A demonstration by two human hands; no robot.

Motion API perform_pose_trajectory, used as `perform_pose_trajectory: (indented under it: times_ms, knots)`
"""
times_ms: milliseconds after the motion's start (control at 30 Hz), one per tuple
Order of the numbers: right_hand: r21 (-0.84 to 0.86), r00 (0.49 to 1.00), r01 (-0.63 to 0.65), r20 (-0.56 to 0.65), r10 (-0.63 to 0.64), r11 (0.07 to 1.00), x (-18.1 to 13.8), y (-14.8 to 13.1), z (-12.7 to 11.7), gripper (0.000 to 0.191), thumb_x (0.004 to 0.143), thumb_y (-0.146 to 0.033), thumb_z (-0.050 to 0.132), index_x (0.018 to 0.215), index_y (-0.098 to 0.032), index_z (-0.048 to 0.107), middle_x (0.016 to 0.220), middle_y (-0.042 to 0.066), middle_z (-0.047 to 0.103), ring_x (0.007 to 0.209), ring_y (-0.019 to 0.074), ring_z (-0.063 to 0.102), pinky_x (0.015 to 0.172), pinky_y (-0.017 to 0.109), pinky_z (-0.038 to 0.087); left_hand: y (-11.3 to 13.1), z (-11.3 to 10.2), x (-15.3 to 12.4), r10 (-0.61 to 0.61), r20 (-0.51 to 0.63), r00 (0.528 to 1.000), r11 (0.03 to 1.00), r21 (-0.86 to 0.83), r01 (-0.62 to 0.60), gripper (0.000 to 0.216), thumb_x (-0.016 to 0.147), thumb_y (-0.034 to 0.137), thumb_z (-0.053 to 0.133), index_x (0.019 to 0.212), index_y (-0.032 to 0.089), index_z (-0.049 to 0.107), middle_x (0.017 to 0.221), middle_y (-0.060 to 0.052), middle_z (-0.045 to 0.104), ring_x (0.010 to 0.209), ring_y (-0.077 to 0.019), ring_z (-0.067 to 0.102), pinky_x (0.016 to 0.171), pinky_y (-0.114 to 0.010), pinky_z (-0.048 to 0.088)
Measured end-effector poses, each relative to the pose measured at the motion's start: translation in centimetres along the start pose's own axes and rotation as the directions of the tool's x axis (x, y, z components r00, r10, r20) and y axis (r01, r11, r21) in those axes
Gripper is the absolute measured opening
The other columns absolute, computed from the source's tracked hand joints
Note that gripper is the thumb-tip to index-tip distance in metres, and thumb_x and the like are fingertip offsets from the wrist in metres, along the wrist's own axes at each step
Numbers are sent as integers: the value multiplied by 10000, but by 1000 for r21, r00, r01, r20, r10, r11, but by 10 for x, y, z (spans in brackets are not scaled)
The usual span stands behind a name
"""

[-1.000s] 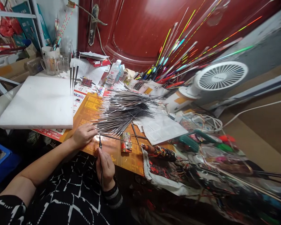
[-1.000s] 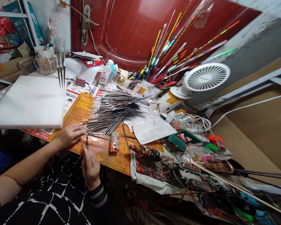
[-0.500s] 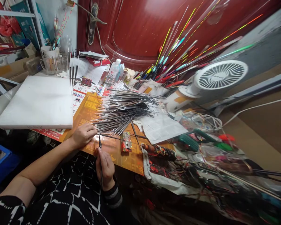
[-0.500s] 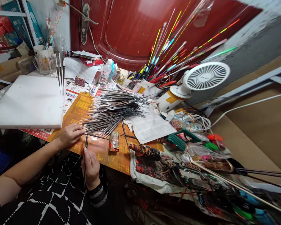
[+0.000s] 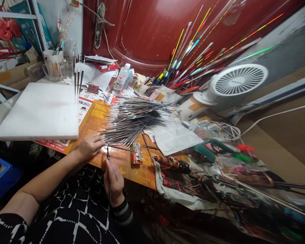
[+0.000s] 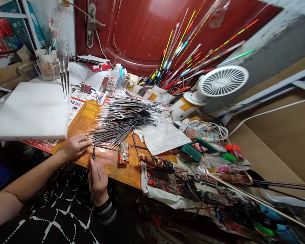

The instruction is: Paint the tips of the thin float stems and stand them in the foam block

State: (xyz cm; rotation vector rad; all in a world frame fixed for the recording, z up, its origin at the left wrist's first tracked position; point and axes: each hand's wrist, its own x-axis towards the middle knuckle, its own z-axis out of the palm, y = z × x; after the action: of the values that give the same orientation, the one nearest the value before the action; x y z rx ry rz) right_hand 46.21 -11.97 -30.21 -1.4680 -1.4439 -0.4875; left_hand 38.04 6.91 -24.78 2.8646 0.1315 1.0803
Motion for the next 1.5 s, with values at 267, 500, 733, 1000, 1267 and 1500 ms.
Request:
perform_pose_trajectory:
  times_ms: [267, 500, 733, 1000, 1267, 1500]
  knots:
    - [30, 1000, -15, 14, 14, 999, -6, 2, 1, 609, 947, 4, 532, 1524, -169, 447, 1194, 154, 708, 1102, 244, 699, 903, 400, 634, 0, 0, 1, 9, -12, 1000, 1000, -7, -9, 265, 1024, 201, 446, 909, 185, 685, 871, -59, 674, 808, -184, 586, 750, -317, 486]
    - [55, 1000, 19, -12, -19, 998, -2, 1, -2, 614, 939, 16, 542, 1519, -164, 451, 1148, 149, 721, 1074, 231, 708, 871, 376, 640, 1, 0, 0, 5, -20, 1000, 1000, -14, -5, 249, 1023, 203, 456, 924, 182, 684, 883, -60, 676, 827, -188, 595, 758, -320, 495]
    - [43, 1000, 6, -17, -5, 999, 0, 0, -1, 587, 964, -22, 530, 1523, -183, 449, 1158, 133, 731, 1062, 218, 718, 887, 357, 635, 0, 0, 0, 6, -11, 1000, 1000, -11, -6, 256, 1018, 200, 457, 915, 183, 691, 877, -63, 668, 814, -188, 583, 753, -319, 494]
    - [46, 1000, -7, -13, 8, 999, 0, 0, 1, 608, 947, -5, 551, 1520, -185, 454, 1167, 141, 726, 1060, 220, 716, 887, 364, 633, -1, 0, -1, -9, 3, 1000, 1000, -27, 9, 224, 1011, 193, 481, 921, 189, 686, 877, -58, 665, 820, -181, 588, 766, -310, 477]
    - [1, 999, 20, -29, -20, 1000, -5, 23, -38, 537, 952, -35, 555, 1464, -196, 514, 1081, 111, 743, 984, 219, 725, 823, 381, 646, -2, -3, 2, 22, -31, 999, 999, -26, -22, 206, 1009, 180, 487, 960, 186, 687, 904, -55, 683, 815, -178, 599, 756, -306, 484]
    - [-140, 986, -56, -161, 33, 989, -19, 49, -59, 473, 954, -43, 562, 1399, -204, 569, 1045, 101, 740, 923, 201, 724, 780, 362, 647, -7, -6, 3, 13, -12, 1000, 1000, -24, -13, 187, 993, 197, 523, 1035, 202, 706, 932, -58, 698, 848, -187, 626, 765, -317, 515]
